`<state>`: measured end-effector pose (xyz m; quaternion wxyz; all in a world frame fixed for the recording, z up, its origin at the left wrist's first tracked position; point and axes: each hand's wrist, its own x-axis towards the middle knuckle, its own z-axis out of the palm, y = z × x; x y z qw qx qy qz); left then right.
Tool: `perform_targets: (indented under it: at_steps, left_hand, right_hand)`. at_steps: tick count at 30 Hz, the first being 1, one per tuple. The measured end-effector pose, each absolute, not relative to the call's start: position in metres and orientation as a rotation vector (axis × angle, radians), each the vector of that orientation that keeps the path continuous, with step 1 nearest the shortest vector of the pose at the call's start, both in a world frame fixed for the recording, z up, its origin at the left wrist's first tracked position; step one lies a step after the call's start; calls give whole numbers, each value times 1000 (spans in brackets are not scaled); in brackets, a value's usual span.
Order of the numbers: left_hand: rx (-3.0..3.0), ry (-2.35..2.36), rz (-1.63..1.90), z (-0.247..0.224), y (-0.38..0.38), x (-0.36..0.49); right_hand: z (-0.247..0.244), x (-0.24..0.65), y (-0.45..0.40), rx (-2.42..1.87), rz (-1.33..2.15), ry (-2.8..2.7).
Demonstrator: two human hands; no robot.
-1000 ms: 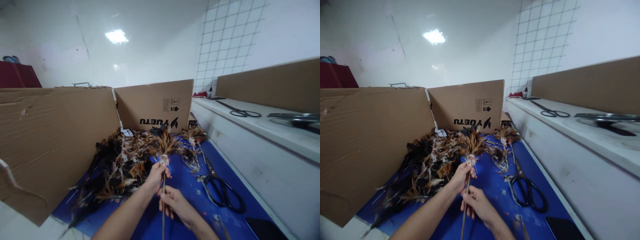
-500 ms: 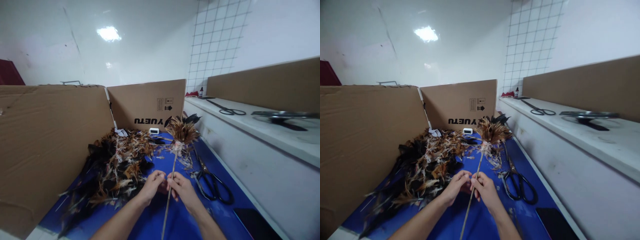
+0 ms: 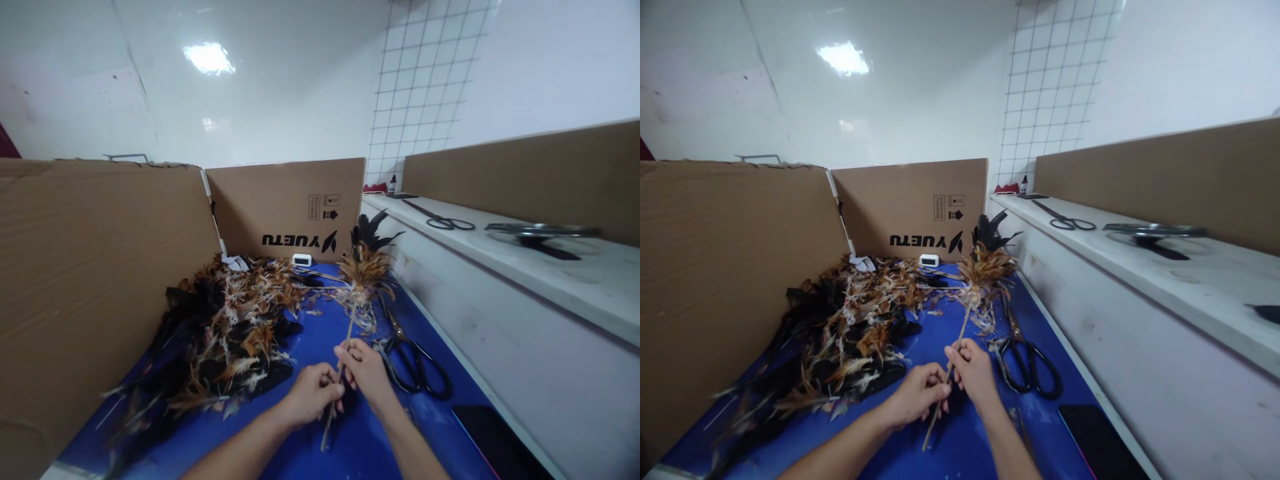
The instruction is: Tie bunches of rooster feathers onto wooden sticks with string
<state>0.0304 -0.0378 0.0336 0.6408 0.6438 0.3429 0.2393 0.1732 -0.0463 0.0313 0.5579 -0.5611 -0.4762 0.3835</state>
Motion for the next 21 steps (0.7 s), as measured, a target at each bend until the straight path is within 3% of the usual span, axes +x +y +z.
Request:
perform_targets:
  at_steps: [21]
  left_hand:
    - [1540,1008,857,43,15,50]
  right_hand:
    - [26,170,-43,-1360,942,-1206]
